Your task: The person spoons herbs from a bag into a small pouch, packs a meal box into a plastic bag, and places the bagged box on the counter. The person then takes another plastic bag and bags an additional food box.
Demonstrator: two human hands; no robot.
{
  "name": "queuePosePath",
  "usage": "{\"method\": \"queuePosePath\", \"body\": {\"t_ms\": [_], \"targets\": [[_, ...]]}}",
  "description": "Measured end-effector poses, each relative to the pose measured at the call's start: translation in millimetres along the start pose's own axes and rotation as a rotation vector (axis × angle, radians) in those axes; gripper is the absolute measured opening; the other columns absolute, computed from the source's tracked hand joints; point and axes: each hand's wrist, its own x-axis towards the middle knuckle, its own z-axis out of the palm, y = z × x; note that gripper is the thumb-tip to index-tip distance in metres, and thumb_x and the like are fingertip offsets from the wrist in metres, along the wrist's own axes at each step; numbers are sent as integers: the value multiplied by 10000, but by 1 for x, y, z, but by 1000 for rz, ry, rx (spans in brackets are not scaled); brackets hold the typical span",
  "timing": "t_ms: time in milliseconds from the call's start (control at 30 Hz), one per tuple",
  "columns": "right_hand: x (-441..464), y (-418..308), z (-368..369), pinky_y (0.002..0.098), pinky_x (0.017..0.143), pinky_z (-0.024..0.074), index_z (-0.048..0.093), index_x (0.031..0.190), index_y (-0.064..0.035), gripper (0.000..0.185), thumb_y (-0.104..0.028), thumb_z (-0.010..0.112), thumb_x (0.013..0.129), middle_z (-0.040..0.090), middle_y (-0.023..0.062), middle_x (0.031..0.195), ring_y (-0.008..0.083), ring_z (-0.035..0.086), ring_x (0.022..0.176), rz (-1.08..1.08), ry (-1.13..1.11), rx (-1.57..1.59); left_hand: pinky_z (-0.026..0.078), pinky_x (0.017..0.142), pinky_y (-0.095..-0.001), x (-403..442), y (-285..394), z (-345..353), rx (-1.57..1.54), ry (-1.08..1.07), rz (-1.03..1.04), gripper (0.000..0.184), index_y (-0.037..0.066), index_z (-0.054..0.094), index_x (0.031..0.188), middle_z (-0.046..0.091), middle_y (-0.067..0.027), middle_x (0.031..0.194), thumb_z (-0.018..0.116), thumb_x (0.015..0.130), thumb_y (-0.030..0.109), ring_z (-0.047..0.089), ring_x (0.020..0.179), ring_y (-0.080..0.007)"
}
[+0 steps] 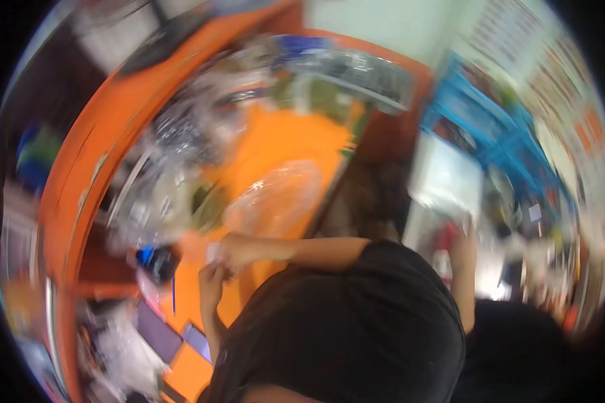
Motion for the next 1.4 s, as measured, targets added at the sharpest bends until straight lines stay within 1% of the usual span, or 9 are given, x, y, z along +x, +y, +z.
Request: {"method": "queuePosePath", "body": {"t_ms": [233, 367, 567, 733, 833, 1067, 1167, 1267, 1400], "targets": [[-14, 4, -8, 407, 580, 470, 645, 694, 17, 187, -165, 599, 699, 621, 189, 690, 328, 607, 637, 222, 112, 184, 327, 451, -268, 19, 17, 0, -403, -130, -104, 239, 23, 535, 620, 420, 0, 517, 482, 841, 98, 408, 459, -108], [-56, 17, -12, 425, 608, 489, 649, 675, 17, 251, -233, 640, 696, 630, 191, 704, 338, 625, 677, 273, 444, -447, 319, 455, -412, 35, 30, 39, 746, 69, 92, 260, 8, 510, 524, 477, -52, 471, 486, 767, 97, 447, 440, -219], [-80, 36, -42, 433, 583, 466, 646, 669, -13, 296, -305, 655, 720, 611, 174, 663, 329, 612, 651, 304, 311, -49, 406, 799, -331, 44, 83, 74, 138, -43, 297, 481, 26, 478, 1124, 535, -121, 1080, 619, 665, 4, 511, 890, -214], [-128, 8, -67, 414, 642, 440, 626, 736, -32, 284, -312, 674, 723, 612, 134, 713, 302, 562, 673, 238, 638, -56, 409, 814, -286, 65, 85, 126, 104, -67, 61, 441, 25, 428, 1082, 474, -78, 1008, 696, 734, 66, 481, 909, -166], [-144, 5, -74, 379, 744, 404, 618, 761, -47, 219, -254, 676, 719, 603, 102, 735, 273, 512, 811, -224, 935, -332, 408, 775, -297, 72, 102, 159, 143, 94, 481, 417, 11, 424, 1063, 467, -72, 942, 679, 747, 107, 480, 888, -169], [-218, 13, -57, 425, 988, 278, 640, 752, -68, 132, -200, 646, 745, 617, 70, 854, 310, 461, 1077, -33, 907, -203, 415, 753, -356, 79, 114, 194, 410, -116, 481, 373, -8, 434, 955, 483, -136, 903, 640, 725, 201, 509, 837, -265], [-324, 2, -111, 389, 994, 344, 654, 921, -107, 235, -255, 687, 741, 590, 110, 1087, 270, 536, 1043, 478, 1210, -47, 423, 740, -392, 84, 108, 177, 542, -236, 281, 377, -2, 453, 938, 512, -168, 853, 628, 710, 242, 529, 811, -336], [-508, 121, -146, 418, 872, 436, 596, 1044, -49, 317, -84, 629, 731, 611, 169, 1036, 326, 565, 985, 962, 2028, -846, 435, 695, -422, 78, 92, 121, 738, -478, 14, 375, 11, 481, 918, 556, -181, 772, 624, 720, 296, 563, 768, -364], [-631, 173, -141, 465, 961, 332, 426, 1298, -119, 610, -147, 543, 700, 554, 180, 1166, 411, 454, 1119, 1649, 1632, -731, 462, 773, -426, 62, -13, 11, 1172, -884, -431, 605, -19, 541, 1027, 609, -238, 913, 686, 645, 426, 600, 899, -363]]}}
